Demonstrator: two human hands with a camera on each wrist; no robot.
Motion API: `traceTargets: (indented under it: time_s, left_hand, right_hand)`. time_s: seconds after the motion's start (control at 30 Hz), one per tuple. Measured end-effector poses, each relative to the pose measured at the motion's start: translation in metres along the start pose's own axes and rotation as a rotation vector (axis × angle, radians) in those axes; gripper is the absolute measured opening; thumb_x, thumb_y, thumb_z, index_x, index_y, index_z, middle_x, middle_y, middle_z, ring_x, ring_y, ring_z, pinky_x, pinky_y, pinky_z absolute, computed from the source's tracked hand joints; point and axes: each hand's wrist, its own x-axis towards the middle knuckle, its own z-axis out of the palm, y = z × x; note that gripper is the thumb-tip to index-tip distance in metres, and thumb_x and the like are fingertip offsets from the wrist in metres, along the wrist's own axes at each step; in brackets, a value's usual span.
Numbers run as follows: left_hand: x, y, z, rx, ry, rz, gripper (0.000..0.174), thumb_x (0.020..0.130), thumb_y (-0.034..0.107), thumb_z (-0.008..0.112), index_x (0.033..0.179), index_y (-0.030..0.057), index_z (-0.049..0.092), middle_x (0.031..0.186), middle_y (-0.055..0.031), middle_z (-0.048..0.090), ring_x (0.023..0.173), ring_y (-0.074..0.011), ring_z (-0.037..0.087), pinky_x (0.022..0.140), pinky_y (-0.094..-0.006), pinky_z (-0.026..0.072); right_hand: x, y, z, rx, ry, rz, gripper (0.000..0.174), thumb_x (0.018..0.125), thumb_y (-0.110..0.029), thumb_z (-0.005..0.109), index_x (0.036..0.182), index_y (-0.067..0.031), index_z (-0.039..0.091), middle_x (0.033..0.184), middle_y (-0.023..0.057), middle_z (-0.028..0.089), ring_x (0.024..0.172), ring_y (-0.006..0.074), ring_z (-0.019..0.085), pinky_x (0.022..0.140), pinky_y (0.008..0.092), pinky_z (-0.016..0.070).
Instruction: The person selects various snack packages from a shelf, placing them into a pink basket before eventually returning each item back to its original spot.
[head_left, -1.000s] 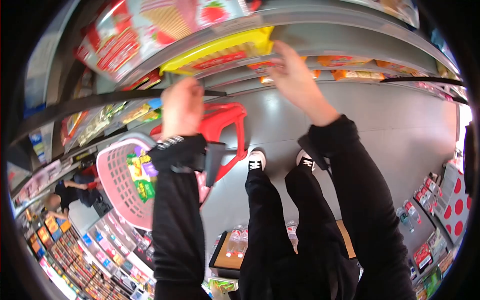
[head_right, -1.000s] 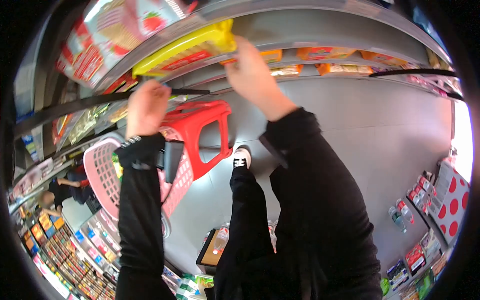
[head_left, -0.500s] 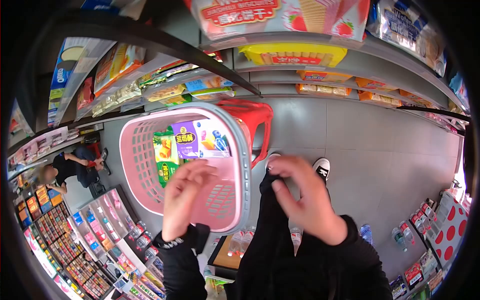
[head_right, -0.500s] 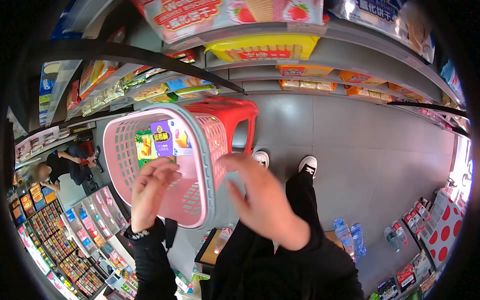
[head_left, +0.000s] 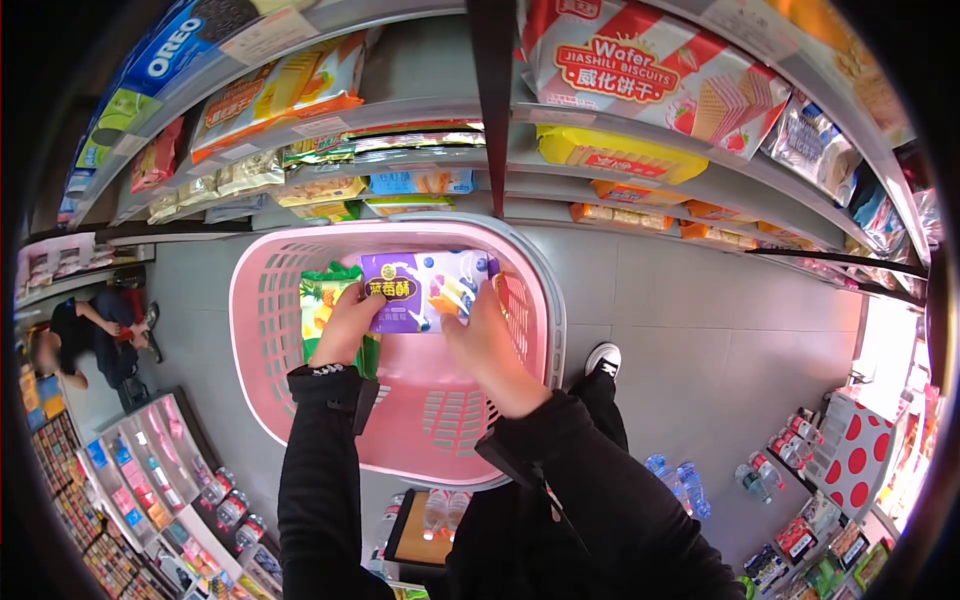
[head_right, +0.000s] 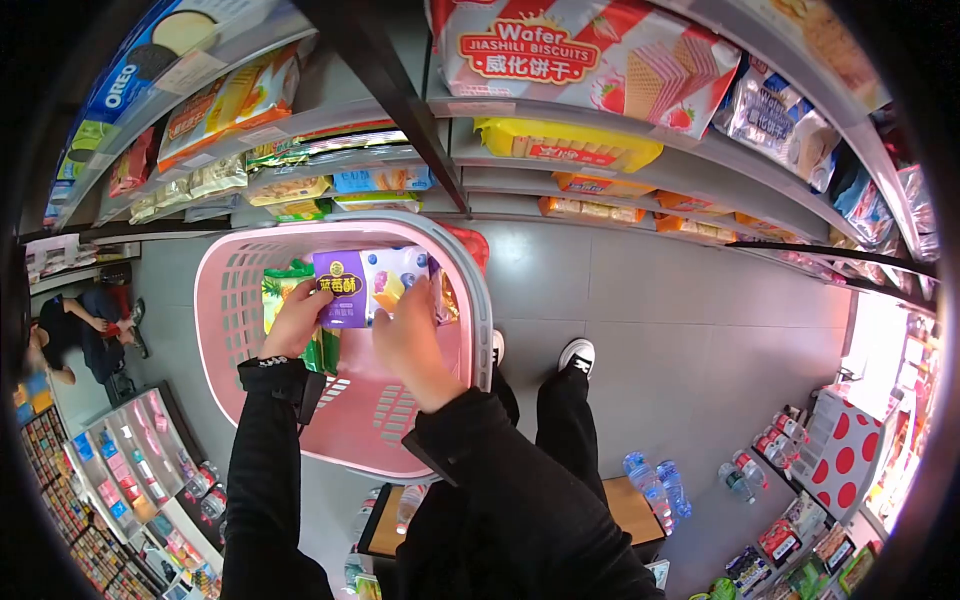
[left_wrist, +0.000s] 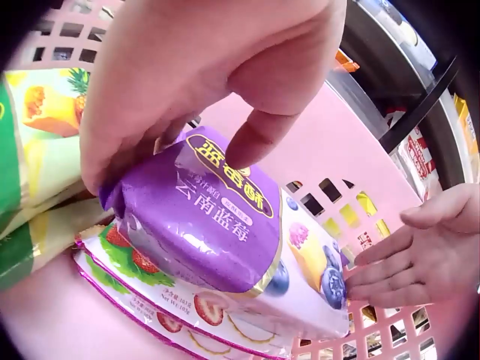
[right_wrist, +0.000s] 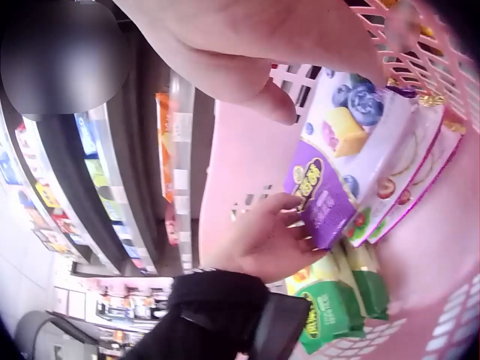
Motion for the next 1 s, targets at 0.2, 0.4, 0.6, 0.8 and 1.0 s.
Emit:
traceTargets:
  time_s: [0.2,0.4,0.6,0.8,1.0]
  left_hand:
    - [0.0,0.0,-0.002,-0.044,-0.053,0.069,0.036,0.077,0.01,0.05,0.109,-0.0059,0.044,0.089,-0.0072,0.054,0.078,-0.0123,0.051,0.068,-0.023,0.0412]
    - [-0.016,0.007,-0.017,0.21,-0.058,0.092,0.035,0.077,0.011,0.051,0.108,-0.0049,0.045,0.09,-0.0082,0.054,0.077,-0.0119,0.05,0.068,-0.0236,0.0406]
    - [-0.092,0.033,-0.033,0.338,0.006,0.226,0.037,0.08,0.012,0.05,0.111,-0.0049,0.041,0.094,-0.0096,0.054,0.083,-0.0128,0.05,0.073,-0.0248,0.0401]
    - [-0.174,0.057,-0.002,0.135,0.104,0.305,0.046,0.081,0.002,0.044,0.123,-0.0056,0.026,0.117,-0.0117,0.041,0.107,-0.0159,0.04,0.09,-0.0266,0.0306]
    - [-0.203,0.076,0.09,0.208,-0.051,0.535,0.062,0.074,-0.001,0.048,0.128,-0.0048,0.018,0.128,-0.0167,0.03,0.119,-0.0241,0.03,0.098,-0.0339,0.0221]
  right_hand:
    - [0.013,0.02,0.005,0.121,0.062,0.322,0.057,0.07,-0.016,0.062,0.11,0.0113,0.032,0.107,0.0264,0.046,0.101,0.0377,0.046,0.086,0.0371,0.0368]
    - [0.003,0.003,-0.007,-0.018,-0.195,0.157,0.054,0.067,-0.014,0.062,0.106,0.0108,0.034,0.102,0.0275,0.047,0.095,0.0385,0.049,0.079,0.0394,0.0409]
    - [-0.048,-0.054,-0.022,-0.25,-0.243,-0.005,0.048,0.072,-0.011,0.056,0.109,0.0086,0.034,0.098,0.0243,0.046,0.093,0.0362,0.048,0.078,0.0378,0.0394]
    - [-0.08,-0.091,-0.084,-0.141,-0.234,-0.183,0.049,0.075,-0.01,0.056,0.114,0.0068,0.032,0.1,0.0212,0.043,0.088,0.0342,0.048,0.077,0.0352,0.0401]
    - [-0.094,-0.062,-0.18,0.007,0.035,-0.217,0.035,0.074,-0.002,0.055,0.106,0.003,0.041,0.089,0.0148,0.047,0.077,0.0267,0.05,0.068,0.031,0.0409]
